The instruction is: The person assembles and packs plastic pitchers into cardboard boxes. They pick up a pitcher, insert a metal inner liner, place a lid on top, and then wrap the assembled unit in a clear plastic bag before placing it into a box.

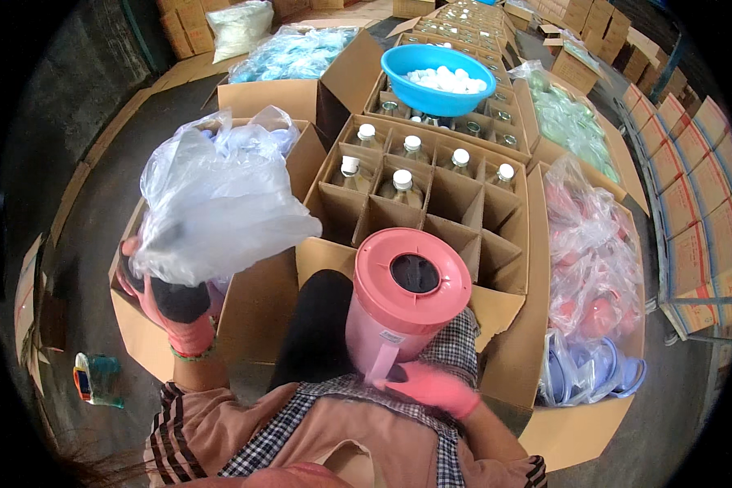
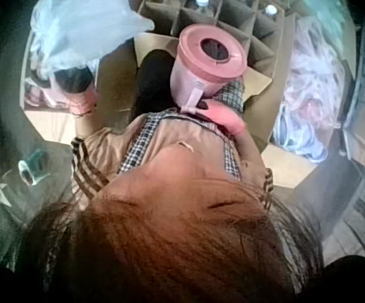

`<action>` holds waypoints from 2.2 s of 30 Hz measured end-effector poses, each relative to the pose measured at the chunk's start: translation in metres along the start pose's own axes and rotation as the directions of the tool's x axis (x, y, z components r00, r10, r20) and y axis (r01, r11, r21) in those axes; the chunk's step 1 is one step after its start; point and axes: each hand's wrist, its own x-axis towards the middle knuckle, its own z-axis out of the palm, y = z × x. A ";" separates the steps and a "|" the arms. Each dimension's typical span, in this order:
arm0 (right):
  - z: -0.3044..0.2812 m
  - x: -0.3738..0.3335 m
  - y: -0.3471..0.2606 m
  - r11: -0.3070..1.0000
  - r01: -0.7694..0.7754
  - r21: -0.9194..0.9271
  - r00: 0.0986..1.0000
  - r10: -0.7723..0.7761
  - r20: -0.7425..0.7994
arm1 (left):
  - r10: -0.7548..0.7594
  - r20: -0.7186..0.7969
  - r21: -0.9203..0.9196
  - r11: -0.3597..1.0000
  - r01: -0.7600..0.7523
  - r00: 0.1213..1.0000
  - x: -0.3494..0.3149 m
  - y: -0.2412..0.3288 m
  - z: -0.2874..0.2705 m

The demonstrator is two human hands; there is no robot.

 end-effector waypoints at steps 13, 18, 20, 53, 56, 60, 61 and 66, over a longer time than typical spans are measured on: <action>-0.065 0.004 -0.095 0.626 0.676 0.388 0.590 -0.144 -0.794 | 0.333 0.943 -0.322 0.907 -0.272 -0.007 -0.068 0.000 0.068; -0.053 -0.002 -0.060 0.833 0.546 -0.084 0.562 -0.439 -0.700 | -0.423 0.527 -0.254 0.749 0.612 0.737 -0.028 -0.021 0.078; -0.056 -0.012 -0.079 0.791 0.504 -0.348 0.660 -0.612 -0.436 | -0.370 0.665 0.120 0.910 0.396 0.649 -0.012 -0.041 0.109; -0.079 0.037 0.085 0.698 -0.121 -0.706 0.894 -0.233 -0.383 | -0.385 0.900 0.387 0.922 -0.034 -0.205 -0.171 -0.059 0.010; -0.078 0.049 0.111 0.746 0.007 -0.666 0.828 -0.378 -0.414 | -0.621 0.706 0.660 0.403 0.634 -0.341 -0.183 -0.060 0.043; -0.076 0.040 0.105 0.565 -0.256 -0.785 0.930 -0.080 -0.360 | -0.743 0.624 0.461 0.099 0.882 -0.243 -0.165 -0.039 0.066; -0.074 0.040 0.096 0.573 -0.287 -0.768 0.928 -0.034 -0.371 | -0.746 0.627 0.312 -0.024 0.950 -0.225 -0.162 -0.043 0.065; -0.039 0.025 0.028 0.886 -0.115 -0.449 0.732 -0.230 -0.641 | -0.706 0.694 0.103 0.288 0.952 0.138 -0.075 -0.017 0.062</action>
